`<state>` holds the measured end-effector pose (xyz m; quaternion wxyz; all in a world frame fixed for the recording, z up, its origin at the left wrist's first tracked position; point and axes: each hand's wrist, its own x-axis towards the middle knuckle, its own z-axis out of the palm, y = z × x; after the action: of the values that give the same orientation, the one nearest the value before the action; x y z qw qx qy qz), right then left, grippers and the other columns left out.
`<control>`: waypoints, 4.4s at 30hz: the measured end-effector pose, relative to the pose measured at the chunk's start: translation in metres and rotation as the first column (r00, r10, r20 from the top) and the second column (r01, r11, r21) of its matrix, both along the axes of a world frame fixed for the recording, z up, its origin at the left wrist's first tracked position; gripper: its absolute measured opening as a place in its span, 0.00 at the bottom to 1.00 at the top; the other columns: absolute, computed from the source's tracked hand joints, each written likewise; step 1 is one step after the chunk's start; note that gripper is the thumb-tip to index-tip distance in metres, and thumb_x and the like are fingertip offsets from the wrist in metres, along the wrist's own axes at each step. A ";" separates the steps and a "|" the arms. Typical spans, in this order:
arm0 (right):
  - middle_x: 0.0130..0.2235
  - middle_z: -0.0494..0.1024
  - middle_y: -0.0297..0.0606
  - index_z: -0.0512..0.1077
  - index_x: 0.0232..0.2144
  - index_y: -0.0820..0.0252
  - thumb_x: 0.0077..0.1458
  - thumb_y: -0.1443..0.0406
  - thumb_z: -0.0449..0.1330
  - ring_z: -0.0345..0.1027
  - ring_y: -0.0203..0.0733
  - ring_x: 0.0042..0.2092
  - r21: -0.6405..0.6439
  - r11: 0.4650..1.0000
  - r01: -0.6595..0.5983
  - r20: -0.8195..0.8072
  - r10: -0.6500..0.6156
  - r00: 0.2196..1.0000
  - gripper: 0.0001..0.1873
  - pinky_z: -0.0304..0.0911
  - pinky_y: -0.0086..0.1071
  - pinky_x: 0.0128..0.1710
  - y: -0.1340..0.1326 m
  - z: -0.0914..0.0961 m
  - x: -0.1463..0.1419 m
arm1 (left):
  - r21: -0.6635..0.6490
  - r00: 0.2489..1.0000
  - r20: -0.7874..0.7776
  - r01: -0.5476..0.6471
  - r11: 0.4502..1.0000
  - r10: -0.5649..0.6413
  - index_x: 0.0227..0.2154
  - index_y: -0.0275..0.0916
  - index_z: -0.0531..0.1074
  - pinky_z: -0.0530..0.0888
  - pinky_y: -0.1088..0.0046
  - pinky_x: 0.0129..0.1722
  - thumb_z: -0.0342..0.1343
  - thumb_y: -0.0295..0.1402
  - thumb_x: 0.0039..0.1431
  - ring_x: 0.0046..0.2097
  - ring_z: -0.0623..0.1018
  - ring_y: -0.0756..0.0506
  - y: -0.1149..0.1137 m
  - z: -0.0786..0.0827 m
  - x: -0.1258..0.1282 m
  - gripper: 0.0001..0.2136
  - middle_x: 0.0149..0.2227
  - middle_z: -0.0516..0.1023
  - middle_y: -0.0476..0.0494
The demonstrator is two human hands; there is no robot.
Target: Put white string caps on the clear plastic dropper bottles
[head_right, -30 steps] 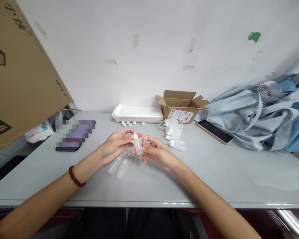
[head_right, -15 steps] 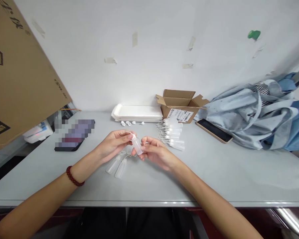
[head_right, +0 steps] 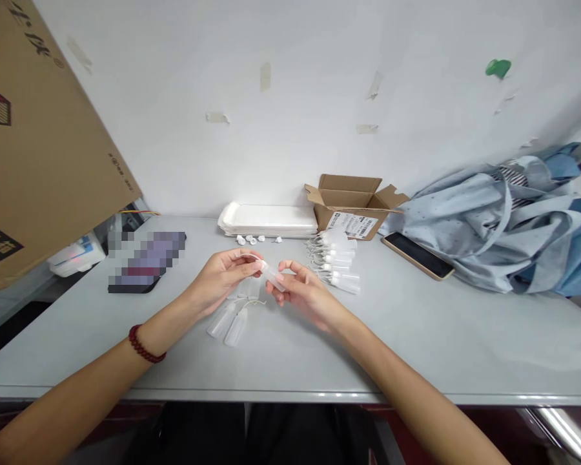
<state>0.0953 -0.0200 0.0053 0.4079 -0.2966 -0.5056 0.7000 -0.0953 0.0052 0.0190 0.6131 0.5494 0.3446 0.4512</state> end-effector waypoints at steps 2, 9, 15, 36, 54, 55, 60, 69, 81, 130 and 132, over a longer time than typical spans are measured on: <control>0.30 0.73 0.33 0.59 0.39 0.55 0.55 0.58 0.58 0.61 0.34 0.27 0.175 0.982 0.074 0.175 -0.105 0.979 0.13 0.56 0.30 0.31 -0.001 -0.001 -0.001 | 0.004 0.998 -0.051 -0.048 0.999 0.049 0.33 0.34 0.74 0.68 0.72 0.40 0.63 0.34 0.49 0.35 0.73 0.50 -0.001 0.000 0.002 0.10 0.32 0.74 0.47; 0.29 0.71 0.35 0.64 0.44 0.59 0.59 0.58 0.53 0.60 0.35 0.26 0.657 0.738 0.152 0.451 -0.546 0.706 0.13 0.55 0.29 0.25 -0.006 -0.003 0.001 | 0.035 0.978 -0.195 0.080 0.996 -0.071 0.31 0.33 0.74 0.70 0.72 0.36 0.57 0.38 0.54 0.32 0.73 0.50 -0.002 0.002 0.000 0.11 0.29 0.74 0.45; 0.24 0.67 0.30 0.65 0.41 0.60 0.61 0.57 0.50 0.58 0.33 0.23 0.580 0.801 0.151 0.414 -0.449 0.792 0.13 0.54 0.28 0.23 -0.005 -0.001 0.005 | -0.043 0.932 -0.267 0.242 0.969 -0.245 0.24 0.32 0.71 0.70 0.74 0.28 0.53 0.43 0.57 0.26 0.72 0.51 -0.005 0.002 0.000 0.17 0.24 0.72 0.45; 0.21 0.65 0.29 0.69 0.40 0.60 0.57 0.54 0.55 0.57 0.33 0.22 0.549 0.811 0.201 0.401 -0.466 0.789 0.16 0.54 0.29 0.22 -0.004 0.002 0.003 | -0.107 0.961 -0.198 0.177 0.978 -0.195 0.24 0.32 0.70 0.67 0.74 0.23 0.51 0.48 0.57 0.21 0.70 0.52 -0.011 0.001 0.009 0.21 0.21 0.69 0.47; 0.14 0.53 0.24 0.69 0.24 0.62 0.53 0.51 0.57 0.47 0.29 0.16 0.243 0.928 0.282 0.325 -0.351 0.878 0.20 0.47 0.27 0.16 -0.002 0.004 0.005 | 0.448 0.865 -0.481 0.098 0.889 0.147 0.25 0.36 0.73 0.67 0.74 0.32 0.52 0.34 0.58 0.30 0.71 0.49 -0.016 -0.006 0.009 0.10 0.26 0.73 0.47; 0.14 0.52 0.23 0.67 0.22 0.62 0.53 0.50 0.57 0.46 0.29 0.15 0.184 0.933 0.310 0.276 -0.351 0.895 0.21 0.47 0.27 0.14 -0.001 0.004 0.004 | 0.496 0.862 -0.475 0.095 0.863 0.178 0.26 0.37 0.73 0.68 0.73 0.34 0.51 0.32 0.58 0.32 0.72 0.48 -0.017 -0.006 0.010 0.09 0.28 0.75 0.47; 0.14 0.52 0.25 0.65 0.18 0.61 0.53 0.49 0.56 0.47 0.29 0.15 0.168 0.889 0.426 0.196 -0.454 0.869 0.24 0.50 0.27 0.14 0.003 0.005 0.003 | 0.427 0.880 -0.463 0.114 0.897 0.108 0.31 0.38 0.74 0.70 0.73 0.35 0.50 0.28 0.56 0.32 0.73 0.48 -0.022 -0.002 0.015 0.07 0.31 0.76 0.46; 0.18 0.64 0.30 0.70 0.26 0.60 0.58 0.50 0.52 0.58 0.33 0.21 0.563 0.753 0.341 0.376 -0.600 0.706 0.21 0.56 0.28 0.23 -0.001 0.005 0.005 | 0.081 0.931 -0.319 0.211 0.974 -0.176 0.28 0.33 0.72 0.71 0.76 0.24 0.52 0.42 0.57 0.27 0.71 0.51 -0.017 0.004 0.012 0.15 0.29 0.73 0.43; 0.21 0.68 0.33 0.73 0.36 0.61 0.57 0.54 0.53 0.59 0.35 0.23 0.627 0.752 0.203 0.435 -0.554 0.710 0.17 0.56 0.30 0.23 -0.005 0.006 0.008 | -0.057 0.970 -0.170 0.169 0.984 -0.176 0.22 0.33 0.69 0.69 0.77 0.23 0.56 0.42 0.54 0.25 0.70 0.52 -0.013 0.003 0.009 0.15 0.23 0.69 0.48; 0.37 0.78 0.41 0.76 0.32 0.58 0.44 0.64 0.62 0.67 0.44 0.33 0.782 0.611 0.126 0.596 -0.791 0.135 0.10 0.62 0.38 0.35 0.048 0.008 0.112 | 0.630 0.498 -0.702 0.099 0.771 0.509 0.40 0.36 0.75 0.67 0.65 0.54 0.44 0.22 0.55 0.51 0.73 0.43 0.082 -0.050 -0.049 0.16 0.49 0.75 0.41; 0.36 0.77 0.41 0.76 0.32 0.58 0.44 0.64 0.62 0.67 0.43 0.32 0.801 0.589 0.103 0.578 -0.807 0.125 0.09 0.62 0.38 0.35 0.049 0.006 0.112 | 0.629 0.500 -0.700 0.095 0.772 0.509 0.40 0.36 0.75 0.67 0.65 0.53 0.45 0.22 0.55 0.50 0.74 0.43 0.082 -0.051 -0.049 0.16 0.48 0.76 0.41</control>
<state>0.2070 0.0287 0.0109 0.3138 -0.6456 -0.6960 0.0179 -0.1446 0.0875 -0.0320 0.0989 0.8092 0.5040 0.2852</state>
